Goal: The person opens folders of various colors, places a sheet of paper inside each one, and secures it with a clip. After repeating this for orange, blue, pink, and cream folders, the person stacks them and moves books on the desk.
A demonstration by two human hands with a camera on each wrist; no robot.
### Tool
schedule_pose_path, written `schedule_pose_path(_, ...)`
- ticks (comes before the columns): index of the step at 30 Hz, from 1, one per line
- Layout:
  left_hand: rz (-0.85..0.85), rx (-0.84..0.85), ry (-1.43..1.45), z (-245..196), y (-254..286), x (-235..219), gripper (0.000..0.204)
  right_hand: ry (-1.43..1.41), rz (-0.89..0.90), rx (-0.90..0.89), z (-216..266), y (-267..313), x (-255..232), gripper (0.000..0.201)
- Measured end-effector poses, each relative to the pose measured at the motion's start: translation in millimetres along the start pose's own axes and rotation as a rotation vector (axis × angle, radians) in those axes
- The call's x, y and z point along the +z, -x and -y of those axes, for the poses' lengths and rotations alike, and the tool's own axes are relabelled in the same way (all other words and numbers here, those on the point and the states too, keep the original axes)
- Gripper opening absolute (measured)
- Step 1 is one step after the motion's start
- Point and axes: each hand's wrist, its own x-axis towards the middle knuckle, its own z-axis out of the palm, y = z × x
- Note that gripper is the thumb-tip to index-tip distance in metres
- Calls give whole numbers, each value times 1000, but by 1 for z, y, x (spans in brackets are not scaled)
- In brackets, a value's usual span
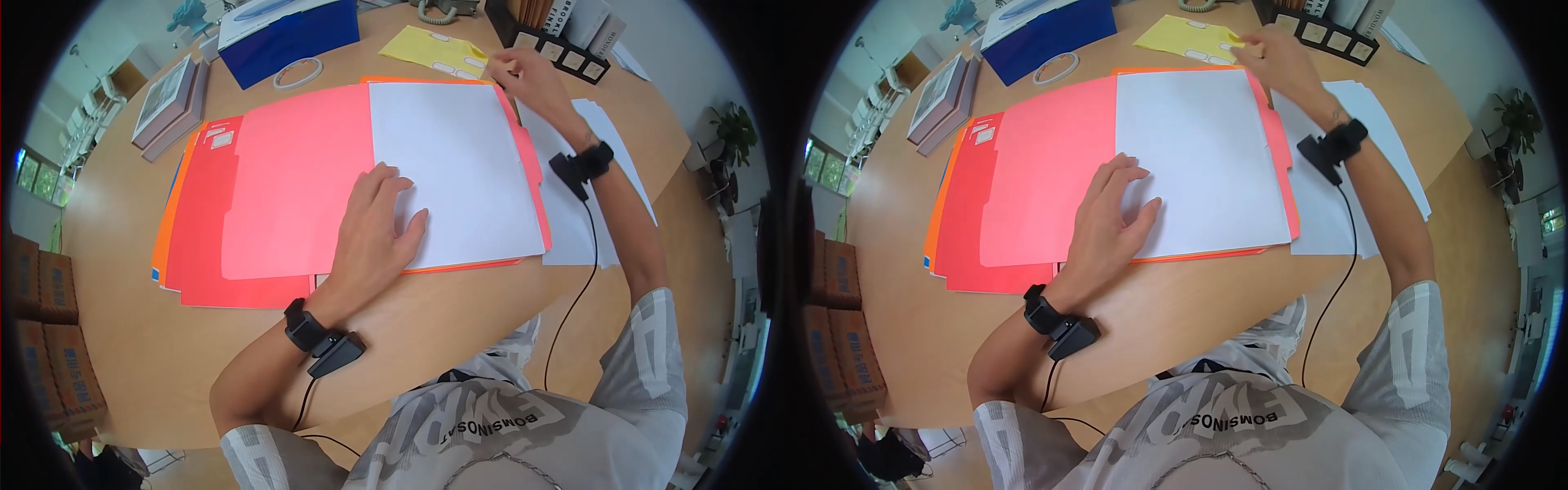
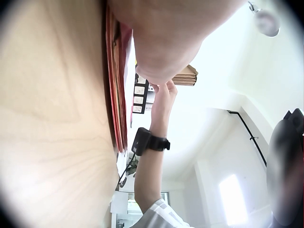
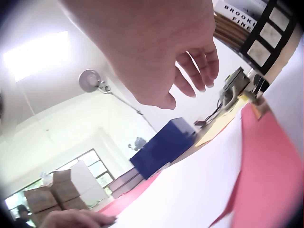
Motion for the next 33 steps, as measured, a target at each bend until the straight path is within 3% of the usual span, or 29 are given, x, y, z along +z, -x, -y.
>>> schedule_pose_path(2,-11,56,-21,0,0,0,36,128,-64,-3,-39,-21,13,63)
schedule_pose_path(5,-26,80,-36,2,1,1,36,318,14,107,-67,-36,19,69)
schedule_pose_path(7,-35,76,-42,2,0,1,36,324,350,254,-65,-44,12,71)
schedule_pose_path(8,-32,76,-49,2,1,1,36,328,358,247,-64,-47,8,71)
schedule_pose_path(10,-38,67,-43,4,2,2,37,275,498,410,-61,-51,-1,61)
schedule_pose_path(11,-31,67,-42,4,2,2,37,388,544,29,-79,-51,-2,43)
schedule_pose_path(12,-35,61,-39,4,2,3,37,390,549,24,-75,-50,-3,43)
schedule_pose_path(14,-58,78,-42,4,2,4,38,-982,231,374,-69,-45,-8,26)
schedule_pose_path(17,-41,71,-54,2,2,3,39,-1234,306,333,-30,-64,7,27)
schedule_pose_path(24,-9,33,-48,-1,1,0,38,-1252,420,248,76,-61,77,40)
schedule_pose_path(25,-20,51,-55,0,0,1,38,-1148,406,249,85,-62,86,43)
schedule_pose_path(27,-33,69,-67,1,0,2,38,-978,401,201,93,-68,99,52)
schedule_pose_path(33,-54,77,-62,3,1,3,37,-866,470,172,86,-74,116,52)
